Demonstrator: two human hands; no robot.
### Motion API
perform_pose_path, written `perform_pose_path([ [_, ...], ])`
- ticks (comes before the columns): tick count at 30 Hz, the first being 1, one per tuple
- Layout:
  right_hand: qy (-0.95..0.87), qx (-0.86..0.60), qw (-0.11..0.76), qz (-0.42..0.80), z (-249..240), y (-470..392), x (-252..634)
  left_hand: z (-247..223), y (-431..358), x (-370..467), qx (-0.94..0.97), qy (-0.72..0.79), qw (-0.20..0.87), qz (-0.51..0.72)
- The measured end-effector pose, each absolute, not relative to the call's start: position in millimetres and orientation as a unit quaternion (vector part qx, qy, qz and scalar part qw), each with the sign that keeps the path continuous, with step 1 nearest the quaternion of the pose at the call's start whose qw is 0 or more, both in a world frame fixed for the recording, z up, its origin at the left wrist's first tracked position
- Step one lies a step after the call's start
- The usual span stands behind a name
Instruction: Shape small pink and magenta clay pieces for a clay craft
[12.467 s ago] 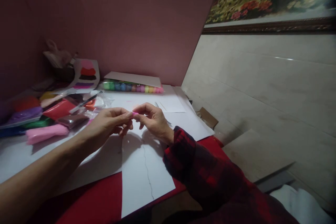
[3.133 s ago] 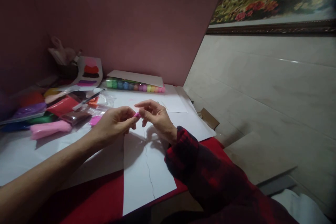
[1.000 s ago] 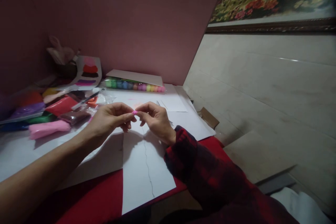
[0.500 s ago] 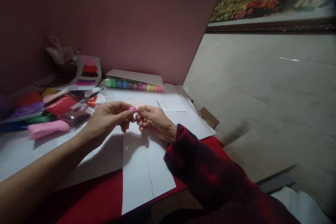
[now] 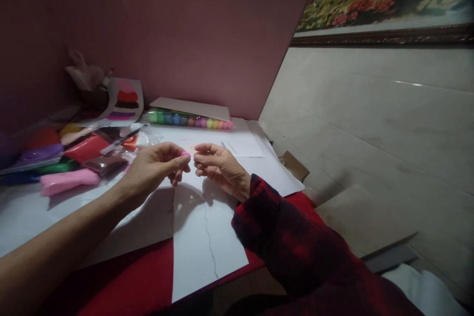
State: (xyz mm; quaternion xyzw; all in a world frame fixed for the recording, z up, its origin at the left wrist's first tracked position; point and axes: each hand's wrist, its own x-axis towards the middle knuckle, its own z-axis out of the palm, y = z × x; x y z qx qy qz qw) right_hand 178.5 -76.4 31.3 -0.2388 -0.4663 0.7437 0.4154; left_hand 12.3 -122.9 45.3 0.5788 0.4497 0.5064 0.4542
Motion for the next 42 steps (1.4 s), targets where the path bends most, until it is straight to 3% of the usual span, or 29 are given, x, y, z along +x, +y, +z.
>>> perform_pose_path([
  [23, -0.507, -0.268, 0.473, 0.669, 31.5, -78.6, 175.4, 46.6, -121.4, 13.2, 0.567, 0.433, 0.447, 0.540],
  [42, -0.528, -0.256, 0.468, 0.661, 24.0, -73.6, 176.7, 49.2, -125.2, 15.2, 0.587, 0.455, 0.404, 0.534],
])
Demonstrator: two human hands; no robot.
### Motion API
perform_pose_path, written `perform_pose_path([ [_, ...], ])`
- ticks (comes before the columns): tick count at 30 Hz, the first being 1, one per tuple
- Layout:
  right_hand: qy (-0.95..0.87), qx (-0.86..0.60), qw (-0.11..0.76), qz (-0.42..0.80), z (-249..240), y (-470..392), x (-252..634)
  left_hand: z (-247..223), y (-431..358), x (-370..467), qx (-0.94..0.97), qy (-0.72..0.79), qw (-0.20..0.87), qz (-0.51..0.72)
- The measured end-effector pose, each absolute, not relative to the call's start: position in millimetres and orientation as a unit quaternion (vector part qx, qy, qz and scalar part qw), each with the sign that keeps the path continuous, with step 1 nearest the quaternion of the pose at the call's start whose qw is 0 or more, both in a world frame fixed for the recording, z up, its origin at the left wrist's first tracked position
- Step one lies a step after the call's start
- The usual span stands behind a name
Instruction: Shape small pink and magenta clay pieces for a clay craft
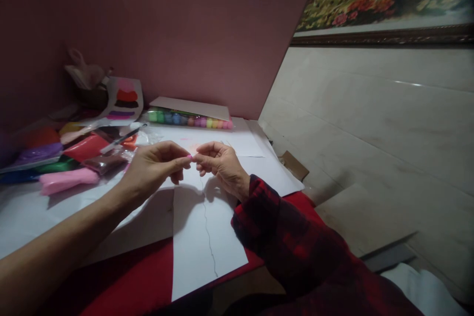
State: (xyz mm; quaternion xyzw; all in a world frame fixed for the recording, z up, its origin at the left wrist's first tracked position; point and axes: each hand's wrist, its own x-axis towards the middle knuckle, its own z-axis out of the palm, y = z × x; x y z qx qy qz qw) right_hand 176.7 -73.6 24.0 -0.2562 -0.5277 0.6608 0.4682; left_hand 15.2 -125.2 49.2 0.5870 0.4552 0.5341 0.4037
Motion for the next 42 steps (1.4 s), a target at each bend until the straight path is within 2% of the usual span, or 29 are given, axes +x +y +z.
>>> perform_pose_path([
  [6, -0.532, -0.253, 0.475, 0.654, 24, -74, 176, 55, -125, 17, 0.530, 0.471, 0.399, 0.581],
  [42, -0.523, -0.218, 0.457, 0.685, 36, -81, 176, 51, -124, 15, 0.542, 0.480, 0.403, 0.559],
])
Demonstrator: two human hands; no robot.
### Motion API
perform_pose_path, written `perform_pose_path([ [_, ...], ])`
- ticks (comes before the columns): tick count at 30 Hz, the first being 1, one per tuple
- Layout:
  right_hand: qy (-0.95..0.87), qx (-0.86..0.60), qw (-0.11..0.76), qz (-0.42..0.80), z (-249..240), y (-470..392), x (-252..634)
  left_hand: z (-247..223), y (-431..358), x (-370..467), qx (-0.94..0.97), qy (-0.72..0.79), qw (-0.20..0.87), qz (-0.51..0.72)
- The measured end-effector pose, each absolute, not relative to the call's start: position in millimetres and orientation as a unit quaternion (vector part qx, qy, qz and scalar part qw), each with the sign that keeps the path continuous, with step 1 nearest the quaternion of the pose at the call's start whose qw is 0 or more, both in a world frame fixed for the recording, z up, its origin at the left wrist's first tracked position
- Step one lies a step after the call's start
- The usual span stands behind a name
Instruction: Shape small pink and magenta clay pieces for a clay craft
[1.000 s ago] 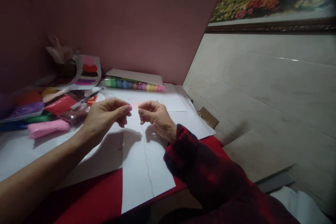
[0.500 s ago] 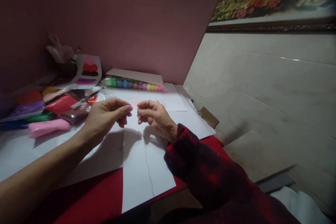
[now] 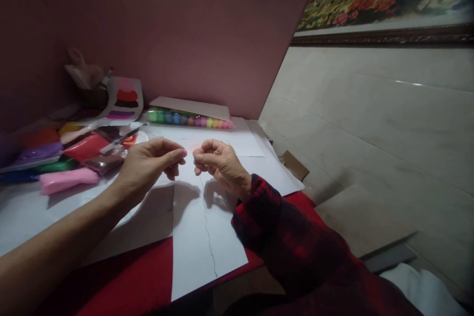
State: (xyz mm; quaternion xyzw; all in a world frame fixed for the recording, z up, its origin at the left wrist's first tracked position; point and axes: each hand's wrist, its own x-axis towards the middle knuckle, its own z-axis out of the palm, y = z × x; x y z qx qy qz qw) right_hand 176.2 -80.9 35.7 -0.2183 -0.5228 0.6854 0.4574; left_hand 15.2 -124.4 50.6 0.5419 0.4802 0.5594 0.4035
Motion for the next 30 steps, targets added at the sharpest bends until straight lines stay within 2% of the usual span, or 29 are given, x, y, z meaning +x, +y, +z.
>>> perform_pose_path([
  [10, -0.566, -0.232, 0.471, 0.635, 31, -78, 177, 51, -126, 17, 0.542, 0.438, 0.424, 0.578],
  [16, -0.631, -0.267, 0.505, 0.525, 28, -81, 173, 48, -124, 17, 0.557, 0.440, 0.412, 0.571],
  [20, -0.705, -0.263, 0.483, 0.447, 25, -87, 172, 45, -123, 17, 0.588, 0.438, 0.410, 0.542],
  [30, -0.696, -0.245, 0.478, 0.477, 27, -88, 172, 46, -125, 16, 0.569, 0.425, 0.425, 0.561],
])
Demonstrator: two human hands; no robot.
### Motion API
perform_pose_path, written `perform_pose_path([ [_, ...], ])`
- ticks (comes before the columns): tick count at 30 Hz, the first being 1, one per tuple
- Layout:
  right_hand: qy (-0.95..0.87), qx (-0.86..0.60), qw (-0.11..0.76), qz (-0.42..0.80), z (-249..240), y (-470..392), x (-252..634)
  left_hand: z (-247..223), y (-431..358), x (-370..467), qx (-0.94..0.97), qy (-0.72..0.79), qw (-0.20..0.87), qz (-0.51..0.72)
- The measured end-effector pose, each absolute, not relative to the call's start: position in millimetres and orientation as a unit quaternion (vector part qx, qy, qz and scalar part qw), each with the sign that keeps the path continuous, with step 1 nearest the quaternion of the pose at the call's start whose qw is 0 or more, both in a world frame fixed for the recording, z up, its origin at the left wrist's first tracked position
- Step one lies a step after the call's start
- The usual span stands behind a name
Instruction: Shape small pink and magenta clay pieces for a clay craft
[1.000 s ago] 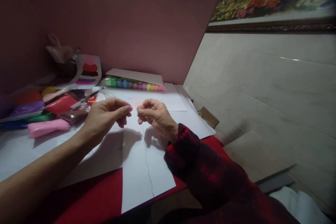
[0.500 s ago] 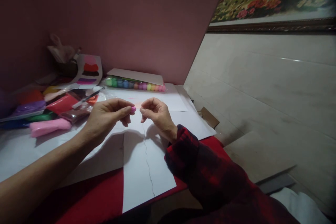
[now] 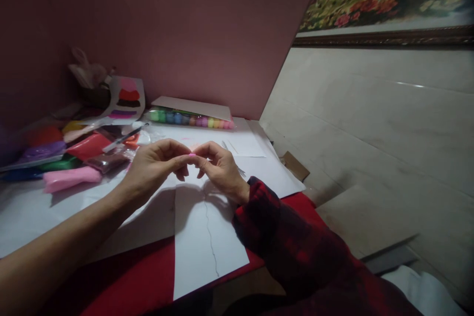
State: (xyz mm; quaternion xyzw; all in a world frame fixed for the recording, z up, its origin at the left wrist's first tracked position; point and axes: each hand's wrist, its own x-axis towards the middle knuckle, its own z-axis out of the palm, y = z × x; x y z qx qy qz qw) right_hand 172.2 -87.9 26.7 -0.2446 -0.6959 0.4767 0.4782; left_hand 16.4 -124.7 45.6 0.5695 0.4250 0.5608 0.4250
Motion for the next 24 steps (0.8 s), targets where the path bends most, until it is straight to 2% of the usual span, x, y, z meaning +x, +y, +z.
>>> perform_pose_path([
  [4, -0.699, -0.240, 0.487, 0.465, 26, -87, 172, 45, -125, 16, 0.539, 0.439, 0.452, 0.559],
  [11, -0.776, -0.260, 0.482, 0.314, 27, -92, 176, 40, -120, 12, 0.533, 0.421, 0.527, 0.511],
  [13, -0.762, -0.263, 0.479, 0.347, 27, -93, 175, 40, -119, 12, 0.537, 0.418, 0.515, 0.522],
  [19, -0.628, -0.234, 0.481, 0.566, 28, -85, 173, 43, -120, 12, 0.565, 0.424, 0.466, 0.533],
  [24, -0.541, -0.224, 0.426, 0.690, 30, -78, 178, 47, -124, 16, 0.564, 0.396, 0.487, 0.537],
])
